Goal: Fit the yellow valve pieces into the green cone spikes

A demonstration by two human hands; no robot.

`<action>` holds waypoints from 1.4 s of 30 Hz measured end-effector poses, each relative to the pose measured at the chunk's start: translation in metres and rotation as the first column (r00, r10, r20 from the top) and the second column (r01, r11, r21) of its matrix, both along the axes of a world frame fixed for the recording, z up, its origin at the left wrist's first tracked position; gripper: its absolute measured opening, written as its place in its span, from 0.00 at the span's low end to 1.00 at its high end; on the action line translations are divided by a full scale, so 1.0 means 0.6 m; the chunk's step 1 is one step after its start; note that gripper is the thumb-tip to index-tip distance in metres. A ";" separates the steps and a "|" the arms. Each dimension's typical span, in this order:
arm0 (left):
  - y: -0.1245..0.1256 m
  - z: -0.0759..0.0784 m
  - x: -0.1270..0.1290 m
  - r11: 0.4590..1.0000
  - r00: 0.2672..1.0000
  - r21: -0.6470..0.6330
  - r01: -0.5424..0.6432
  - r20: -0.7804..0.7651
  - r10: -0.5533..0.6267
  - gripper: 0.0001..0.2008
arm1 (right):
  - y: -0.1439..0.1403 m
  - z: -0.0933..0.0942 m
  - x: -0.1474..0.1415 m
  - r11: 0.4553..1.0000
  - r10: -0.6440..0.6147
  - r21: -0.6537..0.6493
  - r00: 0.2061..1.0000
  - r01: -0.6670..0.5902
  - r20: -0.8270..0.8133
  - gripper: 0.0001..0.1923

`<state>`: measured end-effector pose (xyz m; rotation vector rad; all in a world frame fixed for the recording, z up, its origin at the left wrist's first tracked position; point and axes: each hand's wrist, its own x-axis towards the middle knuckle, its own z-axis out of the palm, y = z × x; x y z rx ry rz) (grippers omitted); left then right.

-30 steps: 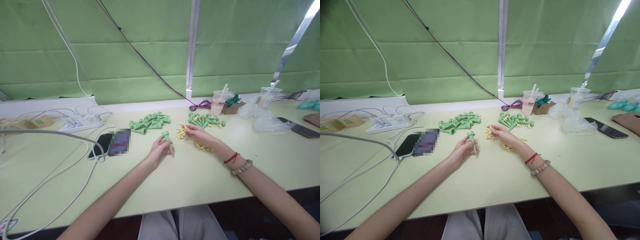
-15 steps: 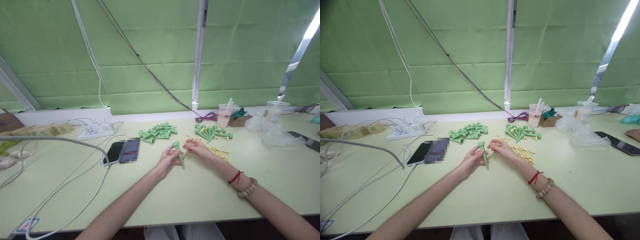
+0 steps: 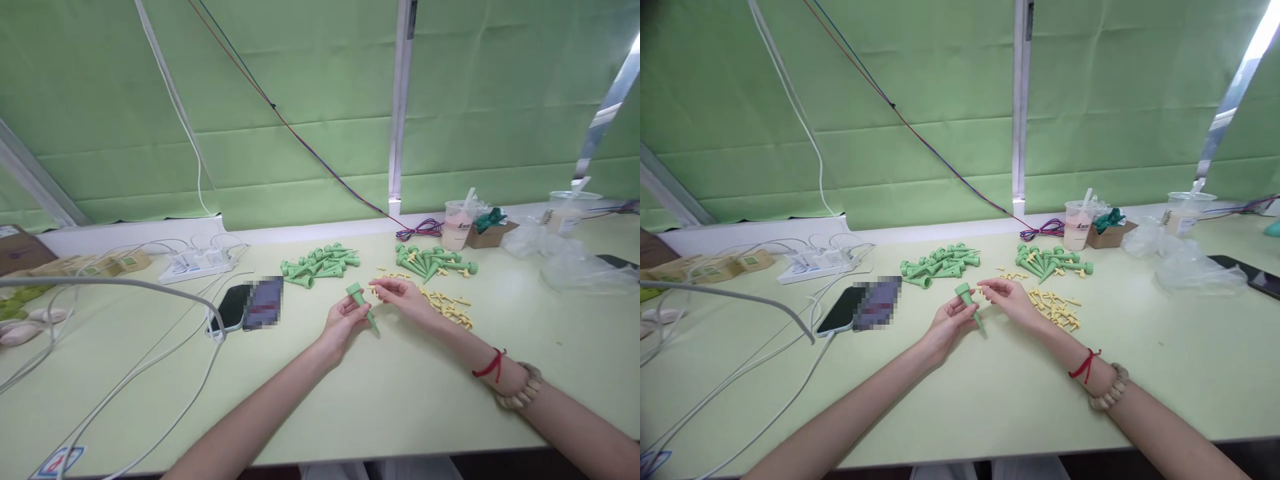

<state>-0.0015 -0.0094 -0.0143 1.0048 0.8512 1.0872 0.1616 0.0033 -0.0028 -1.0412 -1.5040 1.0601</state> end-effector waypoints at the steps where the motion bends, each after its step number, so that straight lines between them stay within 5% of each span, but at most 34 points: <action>1: -0.002 0.000 0.001 1.000 1.000 -0.004 -0.016 -0.021 0.016 0.20 | -0.004 0.001 0.002 1.000 -0.006 -0.005 1.000 0.006 -0.001 0.21; 7: -0.014 0.004 0.005 0.997 0.992 -0.008 -0.075 -0.102 0.074 0.15 | -0.023 0.007 0.001 0.998 -0.055 -0.043 0.995 0.051 -0.088 0.18; 12: -0.023 0.010 0.011 0.999 0.998 -0.048 0.012 -0.063 -0.015 0.18 | -0.034 0.008 -0.004 0.995 -0.092 0.021 0.992 0.094 -0.088 0.15; 22: -0.024 0.011 0.014 0.997 0.999 -0.060 0.041 -0.003 -0.042 0.16 | -0.038 0.008 -0.002 0.943 -0.266 0.230 0.961 0.242 0.081 0.12; 28: -0.025 0.012 0.014 0.993 0.993 -0.030 0.114 0.020 -0.114 0.16 | -0.046 0.011 -0.004 0.921 -0.288 0.321 0.942 0.222 0.174 0.10; 42: -0.019 0.012 0.011 0.994 0.999 -0.102 0.025 0.040 -0.021 0.17 | -0.039 0.011 -0.001 0.933 -0.294 0.256 0.945 0.251 0.144 0.11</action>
